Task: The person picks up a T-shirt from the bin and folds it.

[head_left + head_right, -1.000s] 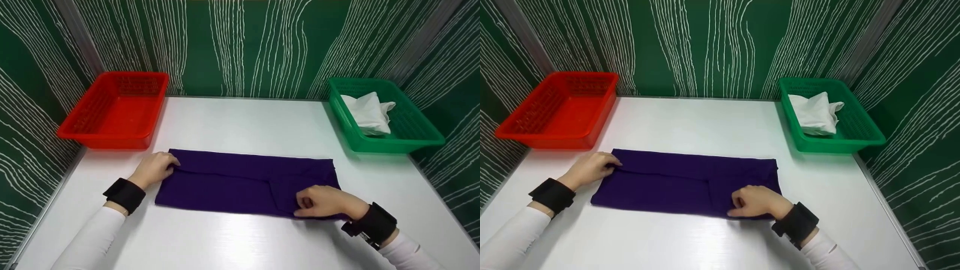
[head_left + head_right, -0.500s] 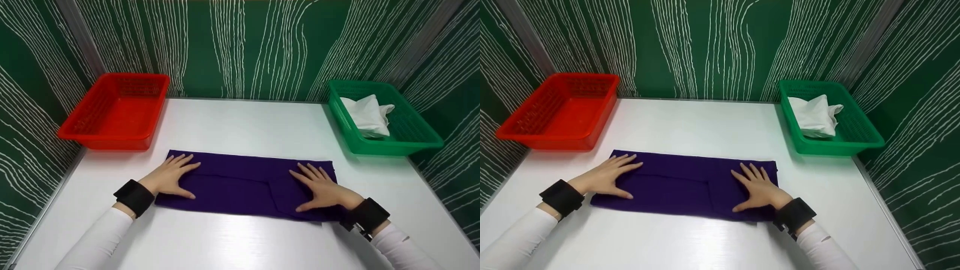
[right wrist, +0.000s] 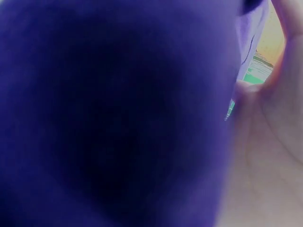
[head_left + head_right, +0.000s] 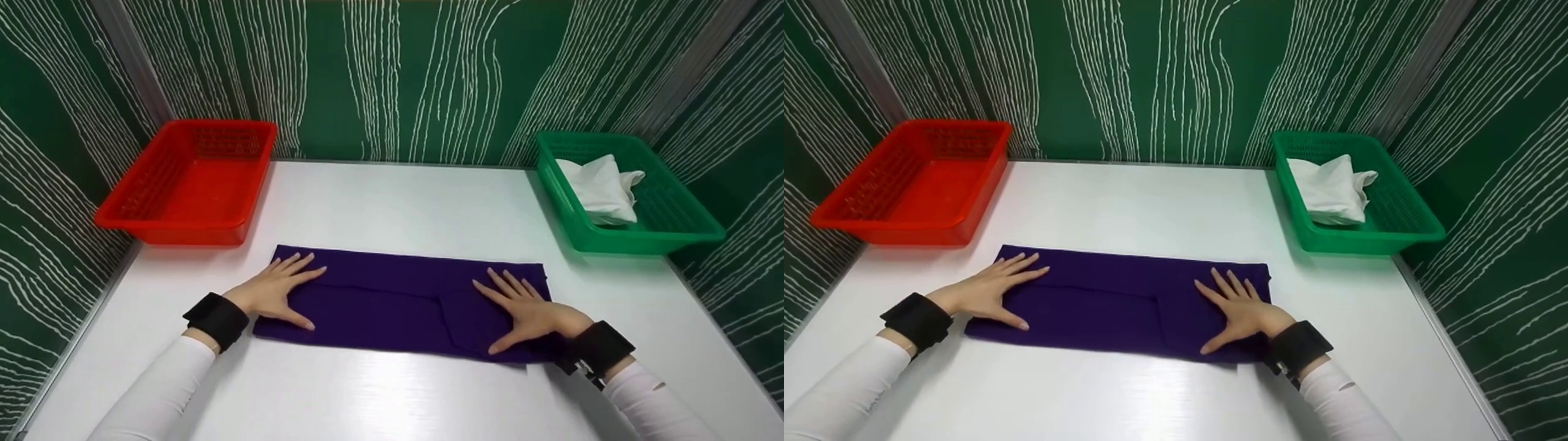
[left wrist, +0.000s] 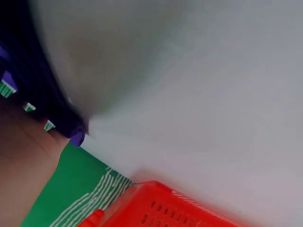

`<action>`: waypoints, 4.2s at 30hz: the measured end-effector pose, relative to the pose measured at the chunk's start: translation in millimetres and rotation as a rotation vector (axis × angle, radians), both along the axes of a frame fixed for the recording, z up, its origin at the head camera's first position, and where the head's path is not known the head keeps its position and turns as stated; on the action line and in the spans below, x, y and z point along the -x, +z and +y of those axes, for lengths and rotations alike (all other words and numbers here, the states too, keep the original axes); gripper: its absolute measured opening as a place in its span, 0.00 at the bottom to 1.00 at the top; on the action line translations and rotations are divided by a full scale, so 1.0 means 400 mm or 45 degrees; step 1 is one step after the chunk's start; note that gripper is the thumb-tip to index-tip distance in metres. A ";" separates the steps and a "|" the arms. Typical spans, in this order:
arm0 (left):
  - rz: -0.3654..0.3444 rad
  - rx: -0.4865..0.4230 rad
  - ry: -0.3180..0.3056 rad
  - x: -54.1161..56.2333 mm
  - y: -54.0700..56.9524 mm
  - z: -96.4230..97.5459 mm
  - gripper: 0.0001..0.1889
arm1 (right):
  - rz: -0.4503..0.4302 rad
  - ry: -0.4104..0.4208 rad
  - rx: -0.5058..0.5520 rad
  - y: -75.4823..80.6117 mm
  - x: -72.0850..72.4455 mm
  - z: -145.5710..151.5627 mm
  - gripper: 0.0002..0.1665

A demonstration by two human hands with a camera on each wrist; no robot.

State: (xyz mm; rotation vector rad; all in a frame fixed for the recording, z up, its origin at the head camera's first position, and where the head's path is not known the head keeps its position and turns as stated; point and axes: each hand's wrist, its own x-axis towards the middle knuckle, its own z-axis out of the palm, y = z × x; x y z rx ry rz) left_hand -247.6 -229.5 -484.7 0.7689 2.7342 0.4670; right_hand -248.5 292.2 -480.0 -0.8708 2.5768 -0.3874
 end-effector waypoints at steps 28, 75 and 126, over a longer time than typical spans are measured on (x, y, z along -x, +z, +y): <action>0.320 0.184 0.099 -0.161 -0.004 0.085 0.62 | -0.066 -0.014 -0.515 0.122 0.199 -0.055 0.76; 0.187 0.229 -0.324 -0.107 -0.008 0.207 0.58 | -0.031 -0.727 -0.405 0.045 0.263 -0.301 0.51; 0.665 0.932 -0.006 -0.290 0.022 0.534 0.55 | 0.197 -0.201 -0.204 0.003 0.405 -0.442 0.47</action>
